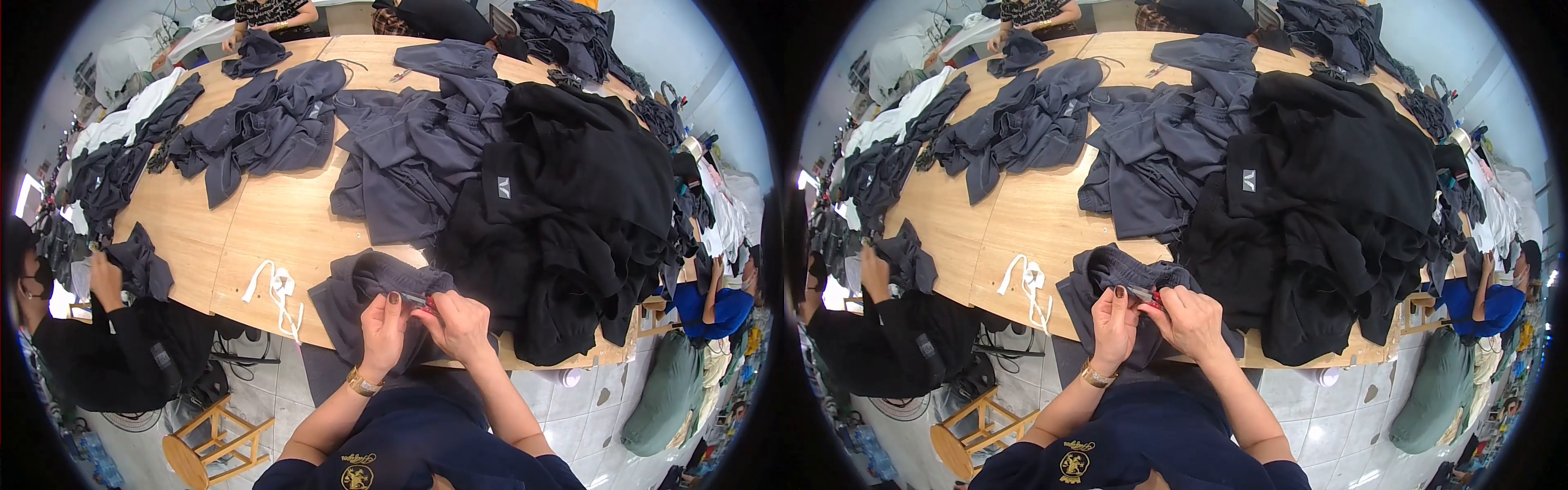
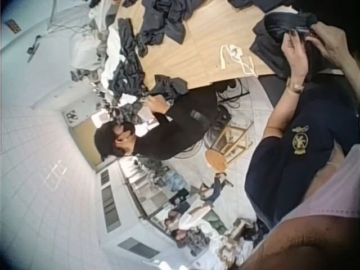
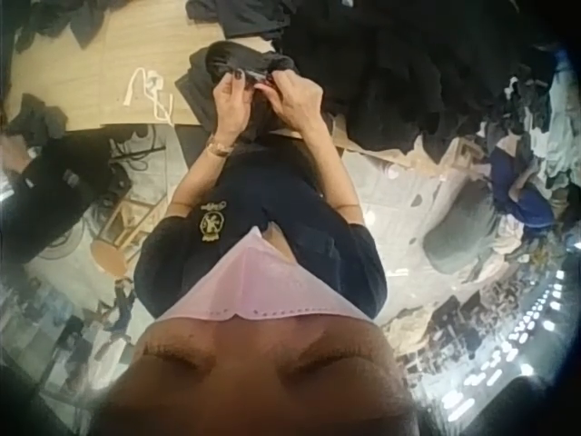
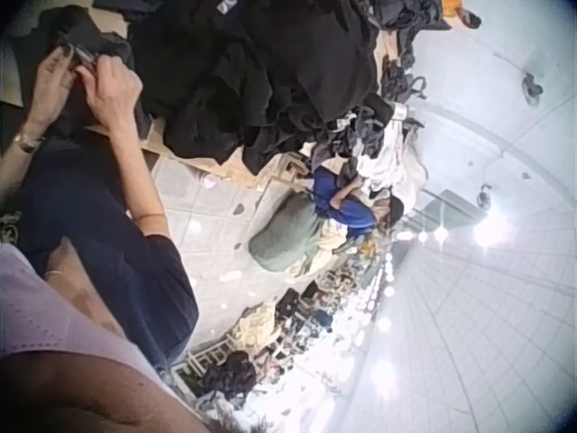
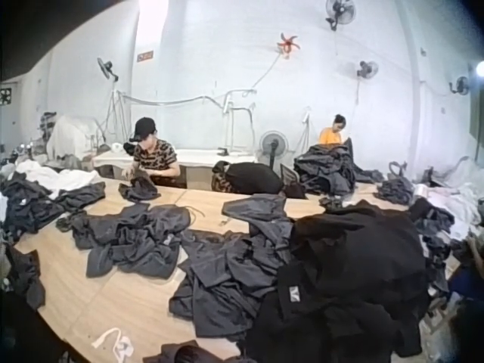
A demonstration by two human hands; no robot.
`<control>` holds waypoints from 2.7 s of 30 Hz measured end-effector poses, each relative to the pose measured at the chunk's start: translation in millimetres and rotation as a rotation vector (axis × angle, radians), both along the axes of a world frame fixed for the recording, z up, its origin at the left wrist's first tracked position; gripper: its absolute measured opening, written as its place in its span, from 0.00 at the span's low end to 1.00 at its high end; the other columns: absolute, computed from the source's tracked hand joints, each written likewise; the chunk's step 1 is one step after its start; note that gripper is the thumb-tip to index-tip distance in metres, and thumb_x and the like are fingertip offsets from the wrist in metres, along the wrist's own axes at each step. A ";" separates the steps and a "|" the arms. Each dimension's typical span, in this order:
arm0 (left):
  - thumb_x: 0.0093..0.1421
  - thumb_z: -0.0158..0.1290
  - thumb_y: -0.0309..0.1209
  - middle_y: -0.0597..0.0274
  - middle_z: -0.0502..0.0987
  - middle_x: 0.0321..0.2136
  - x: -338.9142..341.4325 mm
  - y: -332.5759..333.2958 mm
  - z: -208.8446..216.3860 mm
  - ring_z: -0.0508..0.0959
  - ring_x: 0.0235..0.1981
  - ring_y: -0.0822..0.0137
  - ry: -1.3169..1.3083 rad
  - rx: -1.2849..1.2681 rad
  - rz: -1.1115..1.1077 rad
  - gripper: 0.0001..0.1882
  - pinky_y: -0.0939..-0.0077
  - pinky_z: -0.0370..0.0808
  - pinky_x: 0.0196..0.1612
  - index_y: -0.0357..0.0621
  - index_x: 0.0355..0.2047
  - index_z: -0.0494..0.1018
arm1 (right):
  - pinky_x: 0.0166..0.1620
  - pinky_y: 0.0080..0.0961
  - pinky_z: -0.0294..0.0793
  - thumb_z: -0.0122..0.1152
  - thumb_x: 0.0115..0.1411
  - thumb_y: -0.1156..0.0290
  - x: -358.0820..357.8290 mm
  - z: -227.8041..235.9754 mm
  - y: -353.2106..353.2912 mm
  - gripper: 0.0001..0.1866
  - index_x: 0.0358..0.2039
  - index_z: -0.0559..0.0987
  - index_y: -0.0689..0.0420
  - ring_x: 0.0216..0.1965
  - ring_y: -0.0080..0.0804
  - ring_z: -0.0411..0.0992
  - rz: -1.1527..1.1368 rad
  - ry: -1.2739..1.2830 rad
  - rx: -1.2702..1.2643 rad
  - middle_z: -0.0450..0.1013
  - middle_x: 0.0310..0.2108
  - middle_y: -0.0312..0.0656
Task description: Trimming loose threads and cleaning garment labels using thread snippers in a textile factory.
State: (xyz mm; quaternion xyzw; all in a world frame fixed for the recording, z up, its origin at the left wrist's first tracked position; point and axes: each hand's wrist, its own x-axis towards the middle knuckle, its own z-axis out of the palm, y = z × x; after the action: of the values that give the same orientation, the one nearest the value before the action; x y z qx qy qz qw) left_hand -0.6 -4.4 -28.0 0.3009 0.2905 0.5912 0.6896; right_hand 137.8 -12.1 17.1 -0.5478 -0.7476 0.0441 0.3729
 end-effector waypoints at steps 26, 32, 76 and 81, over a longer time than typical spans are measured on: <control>0.64 0.43 0.31 0.59 0.75 0.36 2.8 8.8 34.3 0.75 0.39 0.70 -0.245 -0.193 -0.064 0.09 0.68 0.69 0.51 0.39 0.37 0.69 | 0.20 0.16 0.65 0.63 0.46 0.79 -26.4 -15.2 -17.1 0.10 0.30 0.72 0.62 0.15 0.19 0.68 -0.084 0.666 -0.153 0.70 0.17 0.37; 0.64 0.41 0.30 0.61 0.75 0.35 3.7 2.5 19.6 0.75 0.35 0.71 -0.272 -0.145 -0.073 0.09 0.78 0.72 0.40 0.41 0.37 0.70 | 0.21 0.19 0.68 0.63 0.45 0.79 -28.0 -13.1 -0.1 0.11 0.31 0.72 0.62 0.16 0.26 0.70 -0.074 0.561 -0.104 0.70 0.16 0.39; 0.63 0.44 0.28 0.61 0.74 0.32 8.7 -1.8 21.1 0.74 0.34 0.72 -0.094 -0.066 0.012 0.09 0.77 0.71 0.42 0.35 0.31 0.71 | 0.21 0.25 0.66 0.66 0.47 0.65 -3.7 -13.7 -6.4 0.12 0.25 0.73 0.59 0.17 0.35 0.69 -0.066 0.141 -0.034 0.69 0.19 0.40; 0.63 0.45 0.28 0.62 0.75 0.31 9.5 -3.4 19.9 0.74 0.33 0.73 -0.077 -0.052 0.026 0.08 0.79 0.71 0.40 0.35 0.32 0.71 | 0.18 0.24 0.64 0.63 0.49 0.60 -5.6 -15.6 -3.8 0.14 0.23 0.72 0.56 0.14 0.34 0.66 -0.077 0.114 0.043 0.66 0.17 0.37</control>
State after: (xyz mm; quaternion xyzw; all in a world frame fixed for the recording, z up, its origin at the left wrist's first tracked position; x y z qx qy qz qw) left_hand 8.9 -7.8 -8.1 0.2560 0.2828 0.6034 0.7003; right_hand 132.3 -16.0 1.5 -0.5646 -0.7045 0.0448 0.4277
